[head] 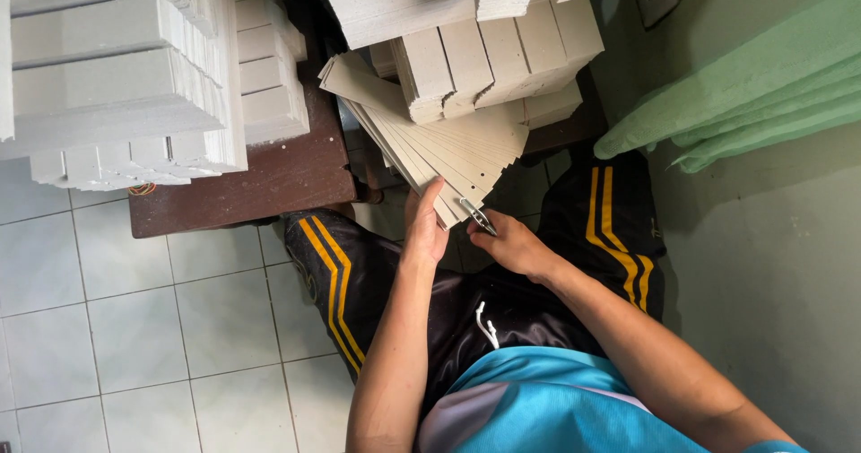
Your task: Using a manual hole puncher to create holes in the corners of stacked cardboard sheets.
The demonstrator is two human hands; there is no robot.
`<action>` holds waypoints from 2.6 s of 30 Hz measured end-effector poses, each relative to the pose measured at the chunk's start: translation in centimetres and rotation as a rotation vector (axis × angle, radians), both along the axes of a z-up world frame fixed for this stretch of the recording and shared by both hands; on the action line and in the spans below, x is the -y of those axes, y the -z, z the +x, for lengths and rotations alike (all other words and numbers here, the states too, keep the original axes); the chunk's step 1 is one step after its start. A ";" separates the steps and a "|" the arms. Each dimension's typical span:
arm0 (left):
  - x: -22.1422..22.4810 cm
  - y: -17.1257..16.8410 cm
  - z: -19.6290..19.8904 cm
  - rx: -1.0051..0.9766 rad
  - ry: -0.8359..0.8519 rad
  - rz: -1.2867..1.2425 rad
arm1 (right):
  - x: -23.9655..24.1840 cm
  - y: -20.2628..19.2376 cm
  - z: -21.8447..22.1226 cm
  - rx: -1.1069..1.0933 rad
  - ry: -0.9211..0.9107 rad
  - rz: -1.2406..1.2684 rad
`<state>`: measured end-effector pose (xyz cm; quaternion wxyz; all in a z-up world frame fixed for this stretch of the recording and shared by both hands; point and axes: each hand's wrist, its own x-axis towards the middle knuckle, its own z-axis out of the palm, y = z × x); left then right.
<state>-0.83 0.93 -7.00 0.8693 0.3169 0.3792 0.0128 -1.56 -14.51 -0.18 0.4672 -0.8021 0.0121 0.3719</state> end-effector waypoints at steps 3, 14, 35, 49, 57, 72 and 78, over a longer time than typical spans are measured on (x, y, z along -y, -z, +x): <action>-0.1 0.1 -0.1 0.009 -0.010 -0.025 | -0.1 0.5 -0.1 0.032 -0.014 -0.018; 0.5 -4.0 0.3 -0.049 0.030 0.089 | 1.2 0.0 0.9 0.306 -0.181 -0.229; -1.2 -3.5 -0.7 0.019 0.018 -0.102 | 3.3 -0.4 0.4 0.215 -0.281 -0.286; -1.4 -0.9 -0.7 -0.005 0.003 0.028 | 2.1 -0.8 0.1 0.132 -0.240 -0.182; -1.4 -0.6 -0.7 -0.013 0.007 0.072 | 0.9 -2.8 0.5 0.081 -0.215 -0.126; -0.4 -3.1 -0.6 -0.049 -0.005 0.075 | -0.7 -2.0 0.4 0.032 -0.088 -0.058; -0.2 -0.8 -0.3 -0.045 0.003 0.046 | -0.6 0.5 0.4 0.043 -0.059 -0.061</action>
